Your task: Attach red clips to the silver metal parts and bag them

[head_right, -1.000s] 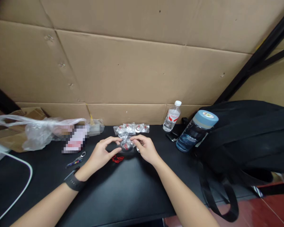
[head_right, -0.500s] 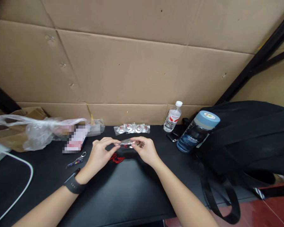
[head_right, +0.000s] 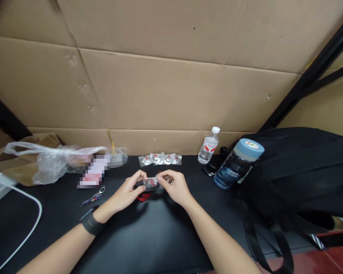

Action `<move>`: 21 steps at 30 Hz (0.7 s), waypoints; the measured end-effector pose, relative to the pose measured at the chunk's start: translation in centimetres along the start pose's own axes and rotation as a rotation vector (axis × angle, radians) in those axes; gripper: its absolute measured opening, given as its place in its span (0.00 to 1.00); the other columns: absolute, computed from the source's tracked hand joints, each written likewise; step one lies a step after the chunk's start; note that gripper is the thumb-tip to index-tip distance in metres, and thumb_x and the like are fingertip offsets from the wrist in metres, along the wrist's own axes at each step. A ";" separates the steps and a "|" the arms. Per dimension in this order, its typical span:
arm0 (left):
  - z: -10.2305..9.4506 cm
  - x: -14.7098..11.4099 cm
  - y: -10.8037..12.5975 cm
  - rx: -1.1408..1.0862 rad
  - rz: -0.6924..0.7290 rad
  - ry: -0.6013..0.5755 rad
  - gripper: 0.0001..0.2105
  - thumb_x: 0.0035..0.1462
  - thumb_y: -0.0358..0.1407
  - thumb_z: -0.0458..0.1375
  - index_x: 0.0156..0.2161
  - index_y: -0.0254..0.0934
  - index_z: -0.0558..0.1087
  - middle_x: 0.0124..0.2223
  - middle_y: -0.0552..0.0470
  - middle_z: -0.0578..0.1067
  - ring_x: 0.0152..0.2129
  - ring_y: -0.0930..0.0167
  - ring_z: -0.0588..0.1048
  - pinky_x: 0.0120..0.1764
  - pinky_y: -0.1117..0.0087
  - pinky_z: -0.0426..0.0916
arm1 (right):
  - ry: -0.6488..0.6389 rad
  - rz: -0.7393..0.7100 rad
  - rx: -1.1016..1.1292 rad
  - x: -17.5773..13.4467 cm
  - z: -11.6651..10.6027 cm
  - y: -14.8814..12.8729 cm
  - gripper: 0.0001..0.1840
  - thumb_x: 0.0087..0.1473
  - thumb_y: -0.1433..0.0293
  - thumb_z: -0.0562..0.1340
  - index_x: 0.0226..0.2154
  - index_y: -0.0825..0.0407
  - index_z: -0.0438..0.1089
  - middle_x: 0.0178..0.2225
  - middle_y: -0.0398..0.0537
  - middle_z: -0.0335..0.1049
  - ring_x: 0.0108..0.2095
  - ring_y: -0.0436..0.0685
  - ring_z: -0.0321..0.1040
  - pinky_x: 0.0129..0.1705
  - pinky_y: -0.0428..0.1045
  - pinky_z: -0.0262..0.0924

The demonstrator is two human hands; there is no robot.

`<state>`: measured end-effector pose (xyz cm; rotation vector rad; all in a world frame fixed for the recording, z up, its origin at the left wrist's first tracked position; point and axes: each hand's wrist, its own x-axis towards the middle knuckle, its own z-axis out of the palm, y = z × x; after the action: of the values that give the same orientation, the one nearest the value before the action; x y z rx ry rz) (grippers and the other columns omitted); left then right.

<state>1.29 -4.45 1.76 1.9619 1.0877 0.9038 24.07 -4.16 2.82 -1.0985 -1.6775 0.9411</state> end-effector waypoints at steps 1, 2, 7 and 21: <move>0.1 0.1 -0.3 -0.032 -0.005 0.014 0.10 0.60 0.35 0.57 0.47 0.42 0.68 0.43 0.53 0.80 0.44 0.67 0.78 0.52 0.65 0.66 | 0.015 0.023 0.040 0.0 0.0 0.2 0.11 0.56 0.61 0.67 0.35 0.52 0.78 0.32 0.48 0.78 0.29 0.53 0.70 0.32 0.48 0.63; 0.2 0.2 -0.5 -0.065 -0.012 0.030 0.12 0.59 0.36 0.59 0.48 0.41 0.69 0.43 0.53 0.80 0.43 0.67 0.78 0.52 0.66 0.66 | 0.025 0.041 0.079 0.1 0.1 0.5 0.12 0.55 0.61 0.68 0.36 0.53 0.78 0.32 0.48 0.78 0.29 0.53 0.71 0.32 0.48 0.63; 0.2 0.8 -1.7 -0.182 -0.050 0.045 0.10 0.59 0.41 0.61 0.43 0.38 0.76 0.42 0.48 0.82 0.42 0.66 0.79 0.51 0.67 0.68 | 0.024 0.062 0.201 0.5 0.1 1.3 0.14 0.54 0.59 0.68 0.37 0.53 0.77 0.31 0.48 0.77 0.29 0.54 0.72 0.32 0.48 0.65; -3.2 7.8 -3.3 0.004 -0.255 0.323 0.14 0.55 0.43 0.61 0.41 0.35 0.77 0.39 0.44 0.82 0.39 0.62 0.80 0.44 0.65 0.69 | 0.086 -0.040 -0.108 1.3 -1.9 2.8 0.13 0.53 0.67 0.63 0.43 0.51 0.73 0.41 0.50 0.72 0.31 0.54 0.71 0.25 0.46 0.61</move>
<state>0.51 4.56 2.42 1.6653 1.4853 1.0985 26.35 -1.84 1.19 -1.1567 -1.6893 0.7742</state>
